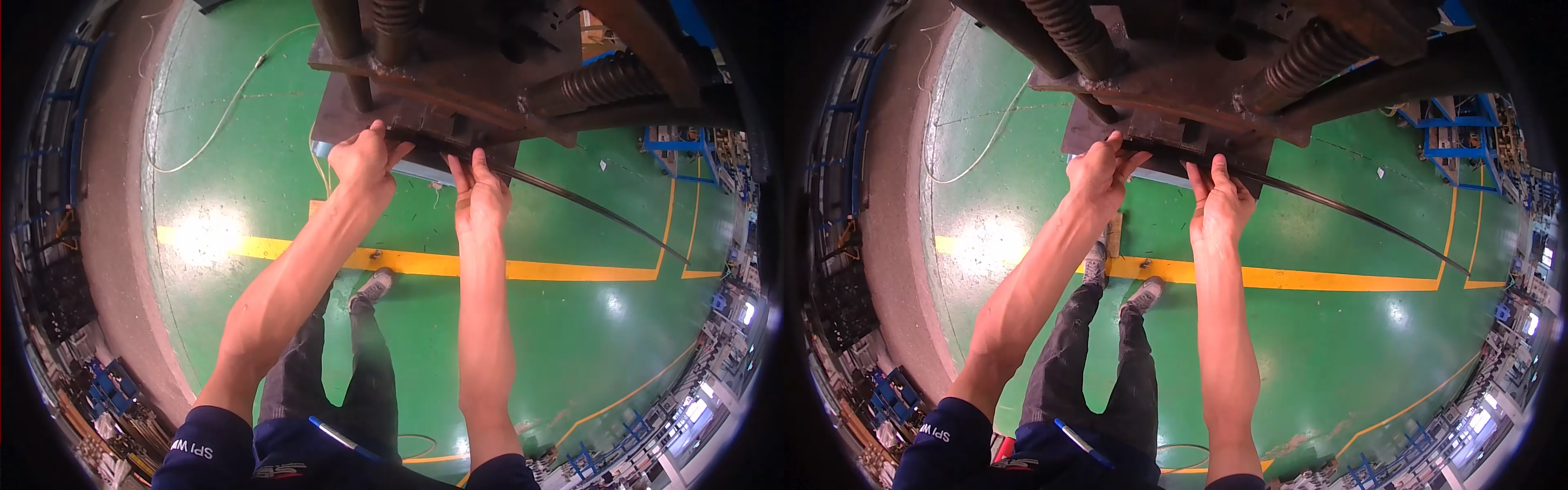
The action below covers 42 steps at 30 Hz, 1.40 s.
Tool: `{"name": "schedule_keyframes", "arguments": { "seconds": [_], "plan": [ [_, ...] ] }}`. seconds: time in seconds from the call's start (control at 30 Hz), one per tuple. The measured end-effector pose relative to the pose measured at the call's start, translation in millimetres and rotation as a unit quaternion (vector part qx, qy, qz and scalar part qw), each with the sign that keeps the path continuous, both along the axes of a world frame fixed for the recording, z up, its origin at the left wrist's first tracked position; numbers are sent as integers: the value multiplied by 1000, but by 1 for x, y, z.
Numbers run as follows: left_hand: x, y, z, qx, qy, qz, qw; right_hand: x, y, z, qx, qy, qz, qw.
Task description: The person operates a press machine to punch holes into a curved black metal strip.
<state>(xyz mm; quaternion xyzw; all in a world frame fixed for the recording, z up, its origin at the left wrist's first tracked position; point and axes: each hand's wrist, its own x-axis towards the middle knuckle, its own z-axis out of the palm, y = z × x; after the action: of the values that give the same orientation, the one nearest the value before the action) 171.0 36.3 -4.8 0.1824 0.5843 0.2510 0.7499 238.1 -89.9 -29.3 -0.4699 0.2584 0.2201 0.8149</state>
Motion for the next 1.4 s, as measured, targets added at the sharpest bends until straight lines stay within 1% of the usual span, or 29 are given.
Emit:
{"name": "schedule_keyframes", "arguments": {
  "seconds": [0.07,0.2,0.3,0.4,0.47,0.5,0.57,0.67,0.77,0.87,0.97,1.03,1.17,1.3,1.4],
  "plan": [
    [4,-1,3,3,17,15,1000,3,2,5,-5,20,-9,1000],
    [17,4,-5,-37,57,41,997,14,5,-1,2,62,-18,998],
    [21,13,-8,-73,40,54,995,13,6,-16,7,63,-47,997],
    [17,27,-49,-130,1,50,990,16,6,-13,26,107,-39,993],
    [13,28,-59,-142,-21,48,989,14,2,-18,54,99,-39,993],
    [13,28,-61,-139,-28,47,989,14,2,-19,69,95,-38,992],
    [14,25,-59,-131,-34,54,989,11,3,-14,59,96,-43,993],
    [9,17,-40,-116,-31,76,990,8,3,-20,62,105,-62,991],
    [8,15,-57,-109,-48,73,990,8,6,-21,49,106,-76,990],
    [6,11,-43,-107,-41,65,991,7,10,-15,36,105,-106,988],
    [9,6,-45,-91,-14,83,992,5,11,-11,31,108,-122,986],
    [7,4,-42,-92,-25,84,992,4,12,-10,26,108,-134,985],
    [9,0,-37,-85,-30,93,992,5,14,-4,6,135,-124,983],
    [8,0,-47,-89,-31,97,991,4,13,-6,11,128,-122,984],
    [6,-5,-44,-76,-63,95,991,5,13,-7,17,127,-119,985]
  ]
}}
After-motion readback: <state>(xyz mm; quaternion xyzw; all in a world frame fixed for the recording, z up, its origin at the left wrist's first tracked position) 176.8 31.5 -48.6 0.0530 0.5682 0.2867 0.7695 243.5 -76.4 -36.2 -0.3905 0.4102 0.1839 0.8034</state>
